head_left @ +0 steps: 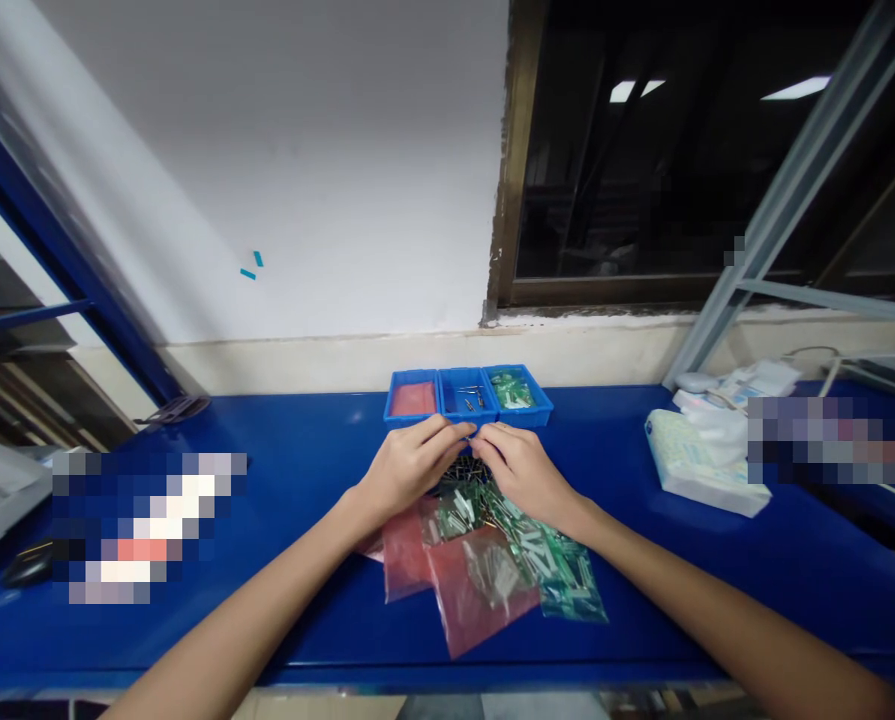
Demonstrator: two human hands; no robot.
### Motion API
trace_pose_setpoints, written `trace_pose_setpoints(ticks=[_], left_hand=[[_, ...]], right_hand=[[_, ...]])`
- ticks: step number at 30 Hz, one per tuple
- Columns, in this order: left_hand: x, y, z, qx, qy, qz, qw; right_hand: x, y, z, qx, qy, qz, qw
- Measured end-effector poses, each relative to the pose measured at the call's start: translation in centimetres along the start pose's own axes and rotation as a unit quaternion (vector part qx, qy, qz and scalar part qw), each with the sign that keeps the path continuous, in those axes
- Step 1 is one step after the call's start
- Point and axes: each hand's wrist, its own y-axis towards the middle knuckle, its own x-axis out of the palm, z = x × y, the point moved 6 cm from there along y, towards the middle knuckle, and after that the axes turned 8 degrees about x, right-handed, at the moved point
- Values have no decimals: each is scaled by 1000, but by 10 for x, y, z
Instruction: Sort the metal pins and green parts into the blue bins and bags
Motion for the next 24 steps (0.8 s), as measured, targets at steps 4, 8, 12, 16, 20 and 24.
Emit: trace_pose_setpoints(ticks=[4, 8, 12, 16, 20, 24], left_hand=[[6, -4, -1, 7, -2, -28, 1000], [8, -3, -1, -13, -35, -37, 999], [3, 0, -1, -37, -45, -9, 998], [0, 2, -3, -71, -69, 29, 995], [-2, 3, -9, -141, -151, 74, 976], [0, 4, -10, -192, -203, 83, 957]], right_hand=[[3, -4, -8, -47, -14, -11, 999], [2, -4, -9, -63, -17, -20, 998], [-3, 0, 0, -15, 29, -6, 999], [0, 2, 6, 14, 55, -13, 998], [6, 3, 6, 19, 71, -27, 997], [5, 5, 7, 36, 104, -24, 994]])
